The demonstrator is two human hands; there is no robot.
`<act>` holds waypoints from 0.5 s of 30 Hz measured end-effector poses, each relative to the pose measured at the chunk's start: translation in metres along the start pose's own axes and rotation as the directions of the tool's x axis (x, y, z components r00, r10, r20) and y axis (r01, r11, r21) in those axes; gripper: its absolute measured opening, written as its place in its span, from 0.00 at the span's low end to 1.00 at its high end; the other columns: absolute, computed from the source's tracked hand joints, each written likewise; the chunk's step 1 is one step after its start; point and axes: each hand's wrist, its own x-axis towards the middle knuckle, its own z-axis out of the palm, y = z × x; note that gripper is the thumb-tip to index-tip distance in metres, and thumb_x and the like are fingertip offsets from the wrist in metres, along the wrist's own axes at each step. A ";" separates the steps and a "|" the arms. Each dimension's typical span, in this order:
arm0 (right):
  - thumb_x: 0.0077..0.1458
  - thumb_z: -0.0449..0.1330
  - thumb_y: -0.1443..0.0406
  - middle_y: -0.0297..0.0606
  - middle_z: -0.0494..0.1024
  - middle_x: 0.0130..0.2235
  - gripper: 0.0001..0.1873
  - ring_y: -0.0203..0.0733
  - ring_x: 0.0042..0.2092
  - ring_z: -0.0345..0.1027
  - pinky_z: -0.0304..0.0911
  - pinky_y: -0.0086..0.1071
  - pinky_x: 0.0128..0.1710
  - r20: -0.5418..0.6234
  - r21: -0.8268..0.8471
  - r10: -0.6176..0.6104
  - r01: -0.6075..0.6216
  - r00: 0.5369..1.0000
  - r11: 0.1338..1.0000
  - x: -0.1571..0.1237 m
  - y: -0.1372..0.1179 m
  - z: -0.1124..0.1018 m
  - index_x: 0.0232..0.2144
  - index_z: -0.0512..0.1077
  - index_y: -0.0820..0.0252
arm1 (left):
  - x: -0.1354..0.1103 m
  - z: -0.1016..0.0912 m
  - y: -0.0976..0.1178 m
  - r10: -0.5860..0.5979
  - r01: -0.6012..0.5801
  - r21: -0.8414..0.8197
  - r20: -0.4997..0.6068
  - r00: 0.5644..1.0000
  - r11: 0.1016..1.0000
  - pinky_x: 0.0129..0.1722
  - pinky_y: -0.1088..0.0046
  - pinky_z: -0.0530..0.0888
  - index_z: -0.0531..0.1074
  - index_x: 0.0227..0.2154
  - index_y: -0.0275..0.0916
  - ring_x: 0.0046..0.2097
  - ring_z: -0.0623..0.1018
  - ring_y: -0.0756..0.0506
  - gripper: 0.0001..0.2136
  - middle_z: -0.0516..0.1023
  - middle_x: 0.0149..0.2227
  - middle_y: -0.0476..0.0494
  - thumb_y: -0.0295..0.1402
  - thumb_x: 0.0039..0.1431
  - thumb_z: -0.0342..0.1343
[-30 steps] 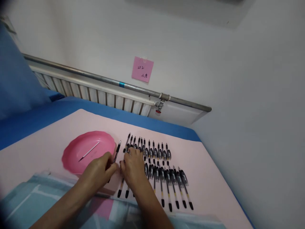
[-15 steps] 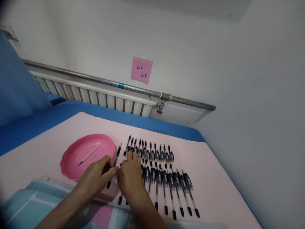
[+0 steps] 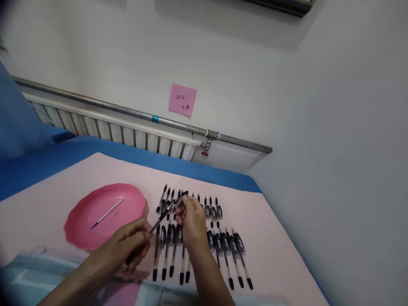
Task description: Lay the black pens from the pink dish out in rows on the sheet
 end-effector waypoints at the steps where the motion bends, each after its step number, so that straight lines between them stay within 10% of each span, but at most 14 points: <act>1: 0.42 0.64 0.59 0.28 0.67 0.21 0.12 0.30 0.21 0.59 0.46 0.21 0.14 -0.012 0.072 0.016 -0.015 1.000 0.997 0.000 -0.001 0.000 0.25 0.67 0.60 | 0.000 0.002 0.000 -0.013 0.013 0.008 -0.005 1.000 1.000 0.09 0.82 0.52 0.58 0.24 0.41 0.11 0.57 0.57 0.06 0.66 0.17 0.58 0.36 0.50 0.48; 15: 0.41 0.64 0.63 0.29 0.70 0.23 0.11 0.28 0.21 0.59 0.47 0.20 0.15 -0.006 0.266 0.067 -0.063 0.998 0.962 -0.005 -0.003 0.003 0.24 0.65 0.61 | 0.001 0.003 0.002 -0.092 0.095 0.048 -0.053 0.994 0.994 0.10 0.82 0.45 0.56 0.23 0.43 0.11 0.49 0.58 0.09 0.61 0.14 0.61 0.40 0.45 0.49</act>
